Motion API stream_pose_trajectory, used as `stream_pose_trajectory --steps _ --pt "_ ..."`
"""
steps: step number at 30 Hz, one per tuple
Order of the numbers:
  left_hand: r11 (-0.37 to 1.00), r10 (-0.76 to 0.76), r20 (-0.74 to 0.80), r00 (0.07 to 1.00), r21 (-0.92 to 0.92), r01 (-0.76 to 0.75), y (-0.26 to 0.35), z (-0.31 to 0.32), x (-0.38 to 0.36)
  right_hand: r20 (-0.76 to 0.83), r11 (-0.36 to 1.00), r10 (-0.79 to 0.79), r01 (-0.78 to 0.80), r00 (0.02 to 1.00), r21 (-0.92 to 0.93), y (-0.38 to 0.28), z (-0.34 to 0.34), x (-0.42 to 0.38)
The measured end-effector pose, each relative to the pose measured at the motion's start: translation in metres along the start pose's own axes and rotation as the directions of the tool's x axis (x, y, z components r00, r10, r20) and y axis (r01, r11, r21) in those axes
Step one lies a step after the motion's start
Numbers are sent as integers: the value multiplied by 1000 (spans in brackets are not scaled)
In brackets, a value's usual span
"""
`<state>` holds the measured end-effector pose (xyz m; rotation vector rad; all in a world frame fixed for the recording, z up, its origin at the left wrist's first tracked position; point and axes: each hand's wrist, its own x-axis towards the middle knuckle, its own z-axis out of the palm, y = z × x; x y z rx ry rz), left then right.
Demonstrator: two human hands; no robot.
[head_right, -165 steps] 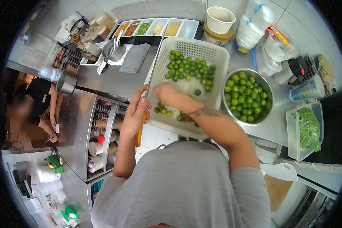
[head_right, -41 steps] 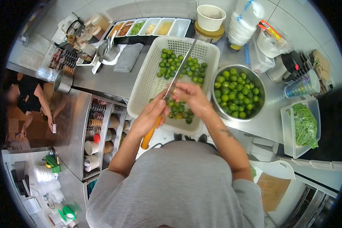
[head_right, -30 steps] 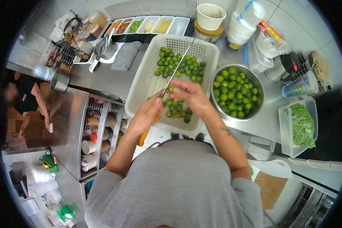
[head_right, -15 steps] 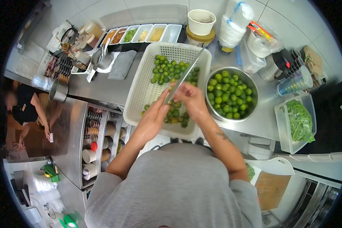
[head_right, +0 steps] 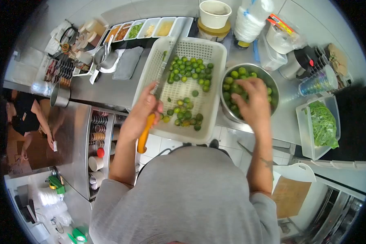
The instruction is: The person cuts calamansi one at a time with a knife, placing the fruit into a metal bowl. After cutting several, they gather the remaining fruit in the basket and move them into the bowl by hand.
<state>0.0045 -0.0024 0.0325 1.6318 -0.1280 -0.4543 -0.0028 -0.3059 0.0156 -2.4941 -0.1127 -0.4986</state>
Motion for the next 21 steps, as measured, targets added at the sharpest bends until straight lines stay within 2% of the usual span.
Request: stream_pose_trajectory --steps 1,2,5,7,9,11,14,17,18,19,20,21 --pt "1000 -7 -51 999 -5 7 -4 -8 -2 -61 966 -81 64 995 -250 5 -5 -5" --pt "1000 -11 -97 995 -7 10 -8 -16 -3 -35 971 -56 46 998 -236 -1 -6 -3" --pt "1000 -7 -175 985 -9 6 -14 -20 -6 171 966 -233 208 957 153 -35 27 7" --pt "1000 8 -180 984 2 -8 -23 -19 -5 390 884 -416 265 821 386 -57 76 14" --pt "999 27 -157 987 43 -21 -21 -16 -8 566 885 -464 378 681 271 -74 126 15" --pt "997 33 -153 988 74 -22 -19 -15 -13 622 841 -477 528 621 118 -74 172 10" --pt "997 19 -174 985 72 -7 -21 -19 -17 722 750 -474 661 503 32 -75 191 9" --pt "1000 3 -177 984 -8 -4 -35 -23 -18 759 867 -343 497 554 29 -74 191 16" --pt "999 0 -175 985 -37 -7 -35 -23 -19 725 948 -318 189 611 257 -73 186 20" --pt "998 1 -176 984 -66 -13 -35 -24 -20 703 876 -272 -133 657 464 -69 177 26" --pt "995 6 -170 985 -93 -22 -34 -23 -21 697 664 -212 -422 685 617 -67 163 32" --pt "992 9 -164 986 -119 -29 -33 -22 -21 698 668 -220 -416 682 617 -68 163 34"
